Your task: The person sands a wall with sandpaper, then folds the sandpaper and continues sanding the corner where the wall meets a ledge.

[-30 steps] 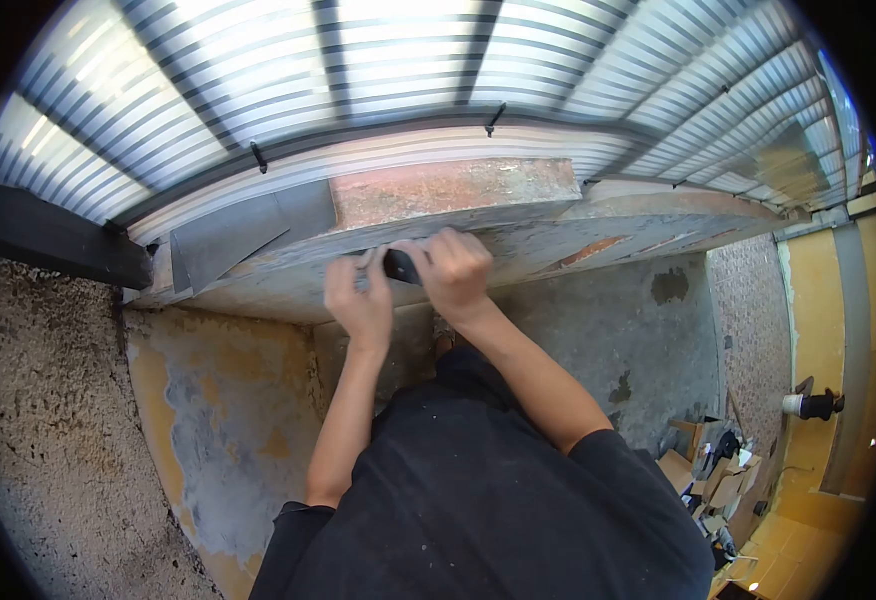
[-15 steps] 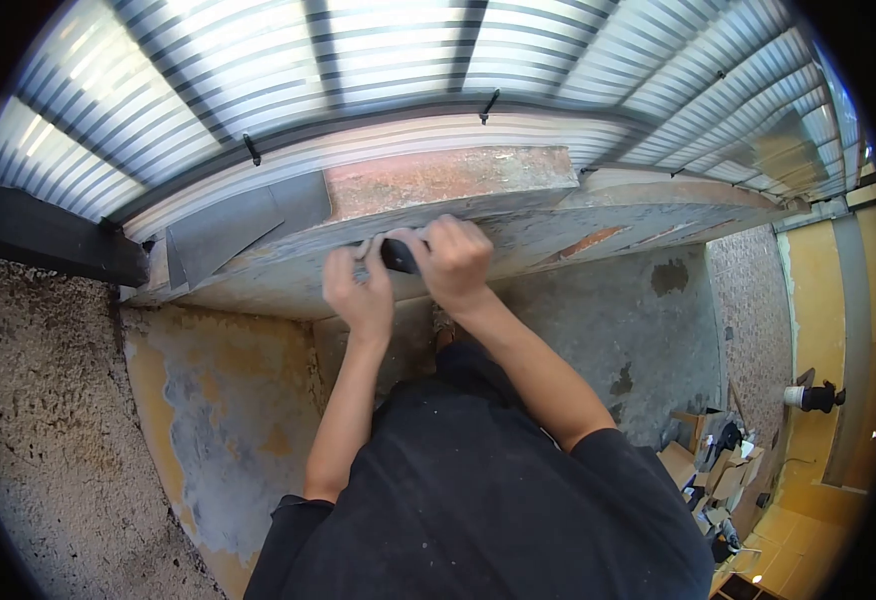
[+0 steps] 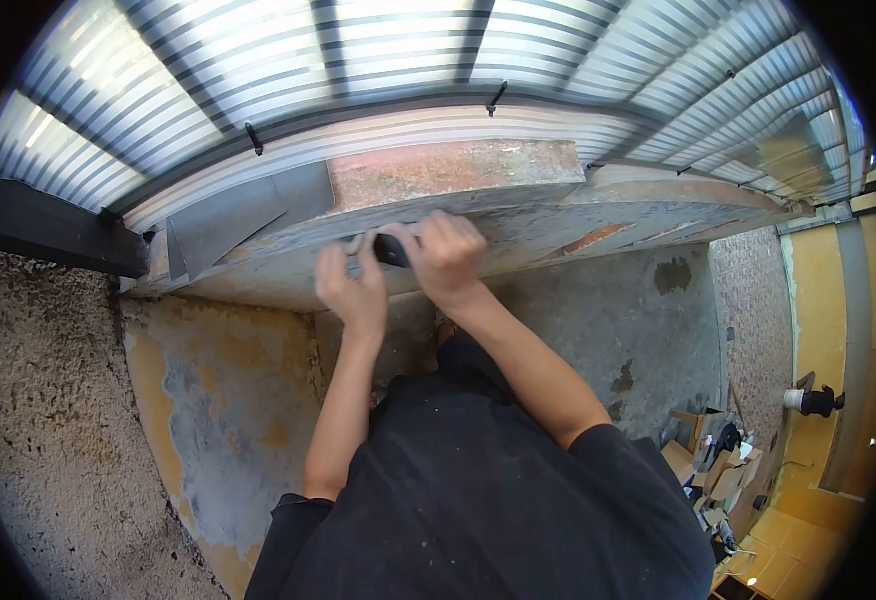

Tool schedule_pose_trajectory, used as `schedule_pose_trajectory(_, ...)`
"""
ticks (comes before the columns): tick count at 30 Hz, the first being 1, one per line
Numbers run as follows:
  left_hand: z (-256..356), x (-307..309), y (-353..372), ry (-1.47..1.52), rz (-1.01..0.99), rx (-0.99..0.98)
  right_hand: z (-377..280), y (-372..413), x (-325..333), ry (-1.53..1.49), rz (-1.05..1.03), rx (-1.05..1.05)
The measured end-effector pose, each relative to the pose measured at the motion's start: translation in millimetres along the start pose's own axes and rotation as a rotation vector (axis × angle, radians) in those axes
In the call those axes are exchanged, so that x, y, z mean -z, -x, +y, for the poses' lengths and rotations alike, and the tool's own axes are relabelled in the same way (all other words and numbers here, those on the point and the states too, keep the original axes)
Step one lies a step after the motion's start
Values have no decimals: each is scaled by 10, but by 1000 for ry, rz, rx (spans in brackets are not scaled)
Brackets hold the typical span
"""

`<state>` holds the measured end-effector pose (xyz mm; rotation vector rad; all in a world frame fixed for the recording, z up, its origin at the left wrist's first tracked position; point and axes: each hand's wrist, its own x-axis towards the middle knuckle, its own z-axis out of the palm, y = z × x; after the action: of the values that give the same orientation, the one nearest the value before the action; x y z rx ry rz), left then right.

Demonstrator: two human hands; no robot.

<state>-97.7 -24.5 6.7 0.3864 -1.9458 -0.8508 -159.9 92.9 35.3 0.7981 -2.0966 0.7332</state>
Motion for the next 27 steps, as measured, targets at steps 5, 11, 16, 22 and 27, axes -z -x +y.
schedule_pose_trajectory(5,30,-62,29,41,-50,-4,95,42,28,13,35,-17)
schedule_pose_trajectory(11,-224,203,-35,-44,74,47,-276,-1,-251,-107,36,12)
schedule_pose_trajectory(16,0,-1,-2,-4,-10,-10,0,25,-7,-34,26,-41)
schedule_pose_trajectory(22,18,-9,-58,45,-21,-21,21,-8,-3,-12,32,-54)
schedule_pose_trajectory(27,-222,284,-116,-58,67,55,-364,-38,-271,-97,-13,1)
